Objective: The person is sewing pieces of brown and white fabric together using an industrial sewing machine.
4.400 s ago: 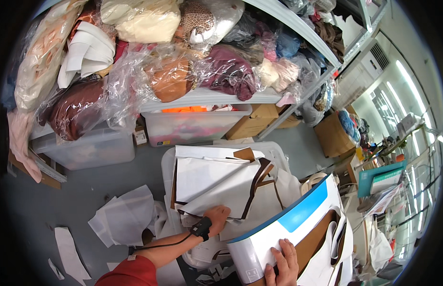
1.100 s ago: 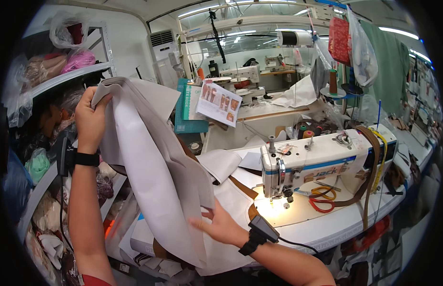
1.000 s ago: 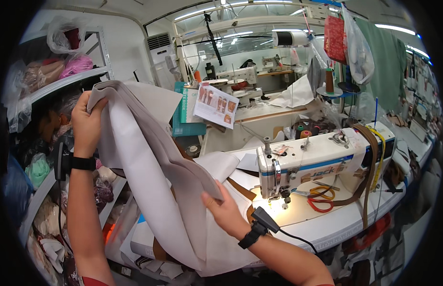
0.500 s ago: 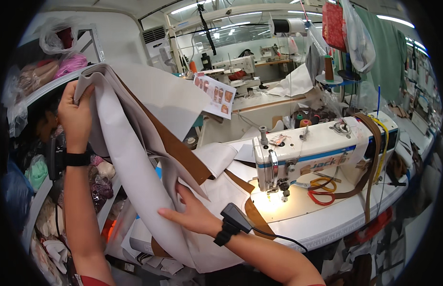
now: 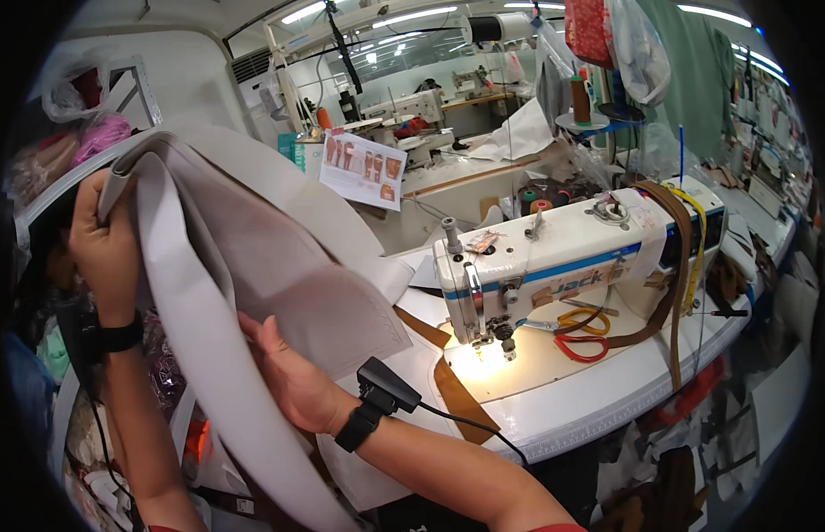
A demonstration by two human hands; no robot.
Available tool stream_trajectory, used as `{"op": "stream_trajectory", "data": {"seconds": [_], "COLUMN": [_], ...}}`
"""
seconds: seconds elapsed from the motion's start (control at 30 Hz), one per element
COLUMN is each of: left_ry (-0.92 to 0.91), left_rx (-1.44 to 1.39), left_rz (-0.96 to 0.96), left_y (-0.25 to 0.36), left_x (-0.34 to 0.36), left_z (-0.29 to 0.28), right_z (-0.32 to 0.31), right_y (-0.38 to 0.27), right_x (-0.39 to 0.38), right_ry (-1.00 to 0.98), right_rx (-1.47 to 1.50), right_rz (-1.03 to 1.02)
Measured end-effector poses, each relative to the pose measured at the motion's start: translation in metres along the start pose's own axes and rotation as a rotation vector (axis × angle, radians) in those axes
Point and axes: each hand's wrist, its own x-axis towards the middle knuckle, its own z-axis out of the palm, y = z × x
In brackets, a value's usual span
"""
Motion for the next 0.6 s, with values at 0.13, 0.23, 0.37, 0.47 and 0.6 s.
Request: {"op": "stream_trajectory", "data": {"seconds": [0.13,0.23,0.37,0.47,0.6], "left_ry": [-0.035,-0.04,-0.016,-0.013,0.023], "left_rx": [0.043,0.018,-0.001,0.003,-0.119], "left_rz": [-0.073,-0.148,-0.238,-0.268,-0.399], "left_y": [-0.005,-0.027,-0.05,-0.06,-0.089], "left_x": [-0.008,-0.018,-0.03,-0.036,-0.054], "left_z": [0.008,0.007,0.012,0.019,0.029], "right_z": [0.011,0.002,-0.01,0.004,0.034], "right_y": [-0.027,-0.042,-0.047,-0.043,-0.011], "right_x": [-0.007,-0.017,-0.025,-0.044,-0.046], "right_ry": [-0.024,-0.049,-0.083,0.028,-0.093], "right_rx": [-0.286,-0.252,0.067,-0.199,-0.705], "right_rz": [0.145,0.207,0.207,0.409,0.236]}}
